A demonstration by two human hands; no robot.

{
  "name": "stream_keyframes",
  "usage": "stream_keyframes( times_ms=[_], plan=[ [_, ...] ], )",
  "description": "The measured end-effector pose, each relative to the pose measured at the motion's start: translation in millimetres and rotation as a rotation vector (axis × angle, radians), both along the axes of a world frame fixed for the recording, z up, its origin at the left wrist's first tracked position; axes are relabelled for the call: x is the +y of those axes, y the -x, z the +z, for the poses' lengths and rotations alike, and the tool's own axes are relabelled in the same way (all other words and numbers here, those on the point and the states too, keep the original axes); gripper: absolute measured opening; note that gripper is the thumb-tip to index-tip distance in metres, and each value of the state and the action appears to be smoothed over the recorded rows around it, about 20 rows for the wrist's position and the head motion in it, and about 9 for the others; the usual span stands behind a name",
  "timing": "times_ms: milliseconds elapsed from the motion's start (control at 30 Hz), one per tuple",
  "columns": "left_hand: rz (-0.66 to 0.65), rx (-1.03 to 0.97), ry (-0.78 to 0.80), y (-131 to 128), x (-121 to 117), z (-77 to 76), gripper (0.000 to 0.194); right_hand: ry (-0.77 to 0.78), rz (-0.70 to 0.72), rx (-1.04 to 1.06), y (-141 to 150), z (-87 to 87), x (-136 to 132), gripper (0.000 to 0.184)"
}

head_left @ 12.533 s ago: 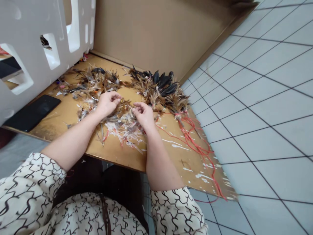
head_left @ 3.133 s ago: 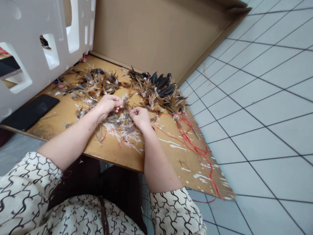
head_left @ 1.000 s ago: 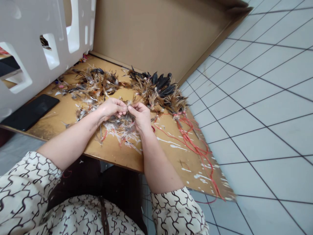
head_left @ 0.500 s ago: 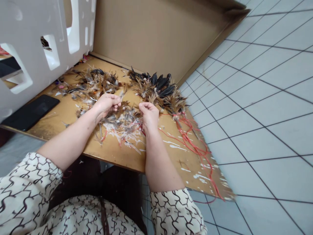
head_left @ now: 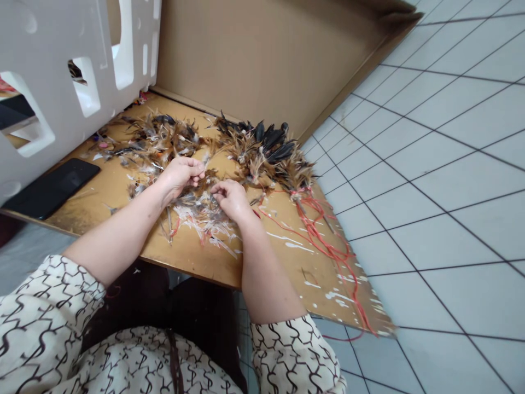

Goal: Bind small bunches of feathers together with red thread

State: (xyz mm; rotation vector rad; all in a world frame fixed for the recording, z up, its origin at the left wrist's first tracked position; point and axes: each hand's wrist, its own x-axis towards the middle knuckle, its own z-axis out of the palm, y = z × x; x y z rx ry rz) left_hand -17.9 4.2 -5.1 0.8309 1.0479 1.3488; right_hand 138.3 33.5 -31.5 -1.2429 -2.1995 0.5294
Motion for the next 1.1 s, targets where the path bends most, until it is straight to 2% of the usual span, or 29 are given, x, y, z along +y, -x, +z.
stream_keyframes(
  times_ms=[100,267,433,533,867,1100],
  plan=[
    [-0.006,0.004,-0.002,0.3,0.3,-0.2,0.022,-0.032,-0.021,0.025,-0.6,-1.3,1.9,0.016],
    [0.007,-0.001,0.005,0.2,-0.1,0.7,0.022,-0.078,-0.133,0.237,-2.4,-1.6,5.3,0.009],
    [0.016,0.0,0.019,-0.1,-0.3,1.5,0.024,0.008,-0.214,0.467,-2.3,1.6,5.2,0.002],
    [0.035,0.025,0.044,-1.4,-0.4,1.0,0.023,0.017,-0.233,0.527,-0.7,3.4,3.1,0.001],
    [-0.059,0.118,0.076,-17.2,-7.2,0.3,0.028,-0.214,-0.229,0.382,5.5,-0.7,-2.4,0.004],
    [-0.083,0.128,0.07,-17.5,-5.7,-2.4,0.024,-0.265,-0.215,0.336,7.7,0.1,-5.8,0.006]
  ],
)
